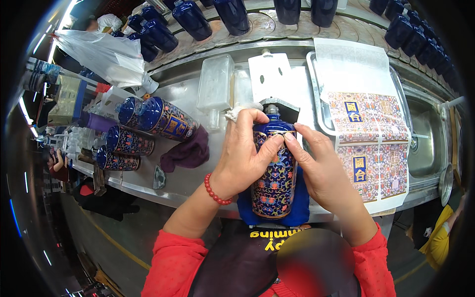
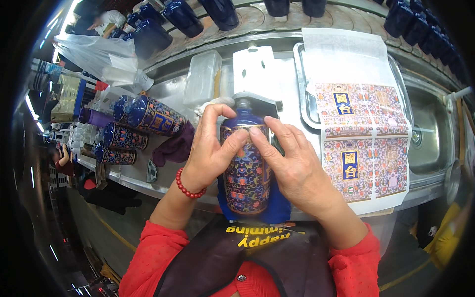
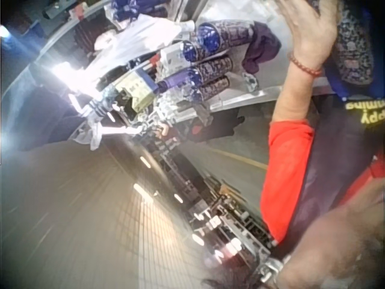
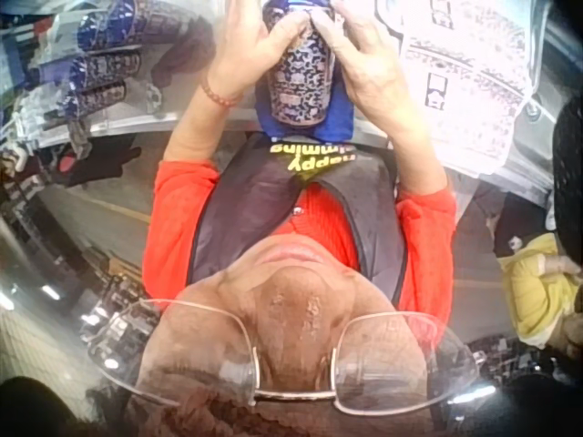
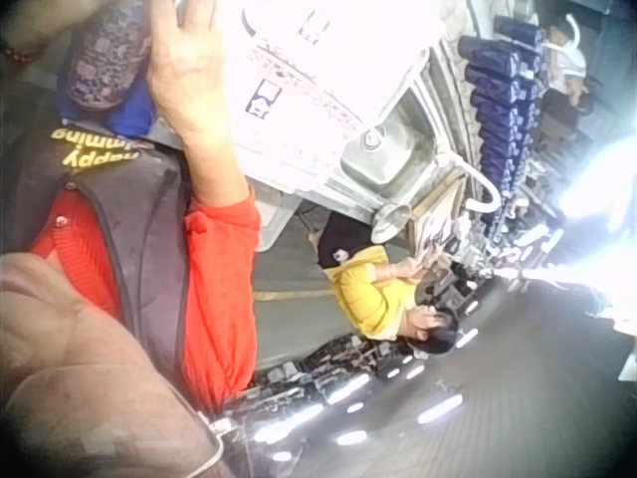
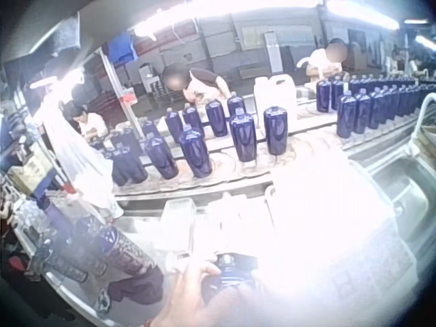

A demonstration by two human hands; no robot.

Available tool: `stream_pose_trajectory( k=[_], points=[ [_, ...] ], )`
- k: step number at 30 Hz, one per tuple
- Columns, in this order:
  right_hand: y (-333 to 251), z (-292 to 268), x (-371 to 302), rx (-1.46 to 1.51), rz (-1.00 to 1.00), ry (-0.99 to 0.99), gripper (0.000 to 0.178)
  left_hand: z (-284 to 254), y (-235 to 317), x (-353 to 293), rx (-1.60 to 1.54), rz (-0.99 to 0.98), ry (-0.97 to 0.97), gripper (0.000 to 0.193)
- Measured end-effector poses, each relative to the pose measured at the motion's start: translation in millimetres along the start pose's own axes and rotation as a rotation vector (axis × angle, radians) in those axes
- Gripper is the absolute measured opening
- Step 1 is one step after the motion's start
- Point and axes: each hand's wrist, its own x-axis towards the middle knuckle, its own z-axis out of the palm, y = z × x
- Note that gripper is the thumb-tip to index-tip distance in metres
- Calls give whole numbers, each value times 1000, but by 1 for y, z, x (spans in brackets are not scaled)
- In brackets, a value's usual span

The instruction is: The person applies decorative stickers to a blue cylindrical bottle, smoothing each sticker with a green plastic card and trimming excess with a small blade. The person rotates the bottle to cover different sides and continues applying and smoothing multiple stickers.

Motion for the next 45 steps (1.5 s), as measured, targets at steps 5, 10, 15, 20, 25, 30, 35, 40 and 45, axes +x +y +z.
stream_pose_trajectory(
  k=[5,10,15,20,25,30,35,40,45],
  points=[
    [-1,2,2,20,10,16,64,1,0,1,-99,-32,-21,38],
    [0,5,1,102,65,64,64,1,-1,1,-89,49,12,37],
    [0,6,1,75,51,46,64,3,-5,2,-78,48,19,36],
    [-1,6,1,62,60,47,64,2,-7,2,-119,33,8,36],
    [-3,7,0,38,68,43,68,2,-7,2,-96,76,17,36],
    [-6,6,4,15,65,57,70,2,-11,0,-251,-21,-10,32],
    [-9,0,12,-83,4,40,66,-2,-20,-1,-327,58,60,32],
    [-14,0,19,-133,-5,46,63,-4,-21,-11,-325,129,156,25],
    [-18,0,25,-174,-8,58,61,-10,-22,-15,42,355,231,22]
  ],
)
